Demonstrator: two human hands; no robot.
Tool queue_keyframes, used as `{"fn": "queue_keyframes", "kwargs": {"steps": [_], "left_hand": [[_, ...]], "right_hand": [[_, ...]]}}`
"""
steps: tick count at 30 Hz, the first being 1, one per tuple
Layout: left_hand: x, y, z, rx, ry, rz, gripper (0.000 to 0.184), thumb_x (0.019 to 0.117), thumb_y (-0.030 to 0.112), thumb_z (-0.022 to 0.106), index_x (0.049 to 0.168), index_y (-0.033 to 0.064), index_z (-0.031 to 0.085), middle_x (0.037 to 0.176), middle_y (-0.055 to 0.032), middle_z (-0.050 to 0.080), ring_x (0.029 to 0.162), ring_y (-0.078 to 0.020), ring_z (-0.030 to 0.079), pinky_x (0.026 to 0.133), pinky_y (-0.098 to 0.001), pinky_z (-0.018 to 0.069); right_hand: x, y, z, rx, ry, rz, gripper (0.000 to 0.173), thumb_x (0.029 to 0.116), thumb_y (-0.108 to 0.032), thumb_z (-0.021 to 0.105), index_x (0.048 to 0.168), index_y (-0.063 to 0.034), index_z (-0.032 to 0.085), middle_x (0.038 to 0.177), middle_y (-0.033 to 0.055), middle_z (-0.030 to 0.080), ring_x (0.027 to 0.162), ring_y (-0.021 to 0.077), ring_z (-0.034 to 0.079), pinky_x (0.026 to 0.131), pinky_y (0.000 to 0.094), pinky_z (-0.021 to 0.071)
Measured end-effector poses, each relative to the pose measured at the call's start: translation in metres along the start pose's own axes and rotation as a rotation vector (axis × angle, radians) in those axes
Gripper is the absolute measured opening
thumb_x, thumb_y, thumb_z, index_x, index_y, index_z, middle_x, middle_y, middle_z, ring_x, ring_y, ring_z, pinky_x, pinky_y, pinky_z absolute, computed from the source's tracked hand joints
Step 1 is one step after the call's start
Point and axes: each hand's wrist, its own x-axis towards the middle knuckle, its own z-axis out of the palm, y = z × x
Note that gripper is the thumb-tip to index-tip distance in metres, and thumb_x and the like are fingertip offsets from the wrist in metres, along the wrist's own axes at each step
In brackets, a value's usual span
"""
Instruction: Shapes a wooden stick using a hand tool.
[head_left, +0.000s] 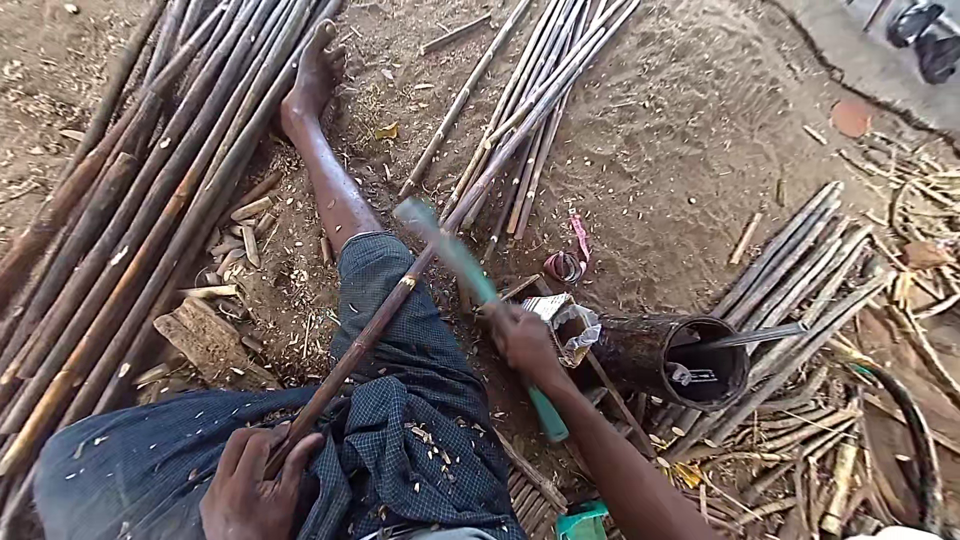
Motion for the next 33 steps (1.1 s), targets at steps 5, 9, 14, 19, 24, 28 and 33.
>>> {"fn": "queue_keyframes", "kwargs": {"steps": [5, 9, 14, 19, 24, 28, 33], "left_hand": [[0.001, -0.001, -0.006, -0.075, -0.079, -0.081, 0.051, 0.0919, 0.056, 0.068, 0.099, 0.0058, 0.073, 0.088, -0.0042, 0.067, 0.076, -0.0082, 0.063, 0.068, -0.0261, 0.0539], [0.0, -0.003, -0.004, -0.126, -0.095, -0.117, 0.048, 0.0922, 0.054, 0.069, 0.099, 0.0067, 0.073, 0.086, -0.0005, 0.066, 0.073, -0.0037, 0.061, 0.065, -0.0213, 0.0519], [0.011, 0.0, -0.018, -0.345, -0.232, -0.36, 0.031, 0.0934, 0.042, 0.07, 0.098, 0.0109, 0.073, 0.074, 0.006, 0.068, 0.053, -0.0022, 0.057, 0.047, -0.0219, 0.0495], [0.022, 0.002, -0.022, -0.417, -0.287, -0.422, 0.026, 0.0943, 0.035, 0.066, 0.093, 0.0111, 0.075, 0.069, 0.004, 0.068, 0.048, -0.0061, 0.058, 0.043, -0.0225, 0.0489], [0.033, -0.007, -0.024, -0.518, -0.383, -0.49, 0.035, 0.0798, 0.04, 0.081, 0.096, 0.0112, 0.073, 0.069, -0.0017, 0.067, 0.046, -0.0134, 0.058, 0.04, -0.0273, 0.0496], [0.042, -0.011, -0.028, -0.49, -0.419, -0.518, 0.033, 0.0756, 0.039, 0.086, 0.089, 0.0113, 0.072, 0.066, -0.0057, 0.068, 0.046, -0.0176, 0.061, 0.041, -0.0293, 0.0502], [0.048, -0.012, -0.029, -0.504, -0.464, -0.546, 0.022, 0.085, 0.03, 0.08, 0.09, 0.0091, 0.074, 0.067, -0.0064, 0.07, 0.048, -0.0167, 0.063, 0.043, -0.0284, 0.0515]], "right_hand": [[-0.021, 0.002, 0.013, -0.223, -0.113, -0.204, 0.052, 0.102, -0.058, 0.052, 0.084, -0.0113, 0.065, 0.064, 0.0064, 0.057, 0.058, 0.0237, 0.059, 0.053, 0.0489, 0.0501], [0.007, 0.01, 0.004, 0.087, 0.084, 0.051, 0.056, 0.1032, -0.06, 0.049, 0.096, -0.0059, 0.063, 0.06, 0.0064, 0.055, 0.046, 0.0206, 0.053, 0.045, 0.0413, 0.0492], [-0.023, 0.002, 0.015, -0.165, -0.122, -0.173, 0.052, 0.1002, -0.059, 0.055, 0.085, -0.0102, 0.066, 0.067, 0.0066, 0.059, 0.062, 0.024, 0.061, 0.058, 0.0504, 0.0512], [-0.009, 0.007, 0.014, 0.052, 0.013, -0.02, 0.054, 0.1043, -0.055, 0.051, 0.092, -0.0039, 0.065, 0.064, 0.0092, 0.056, 0.053, 0.0239, 0.056, 0.051, 0.0467, 0.0504], [-0.008, 0.005, 0.009, 0.098, 0.069, -0.021, 0.054, 0.1039, -0.055, 0.051, 0.093, -0.0046, 0.066, 0.061, 0.008, 0.054, 0.048, 0.0223, 0.052, 0.048, 0.0448, 0.0481], [-0.019, 0.004, 0.018, -0.148, -0.099, -0.169, 0.051, 0.1033, -0.055, 0.052, 0.086, -0.0095, 0.067, 0.067, 0.0071, 0.06, 0.059, 0.0236, 0.061, 0.056, 0.0488, 0.0522], [-0.001, 0.008, 0.014, 0.177, 0.126, 0.033, 0.054, 0.1043, -0.057, 0.05, 0.09, -0.0063, 0.061, 0.058, 0.0044, 0.051, 0.044, 0.0174, 0.049, 0.041, 0.037, 0.0467]]}}
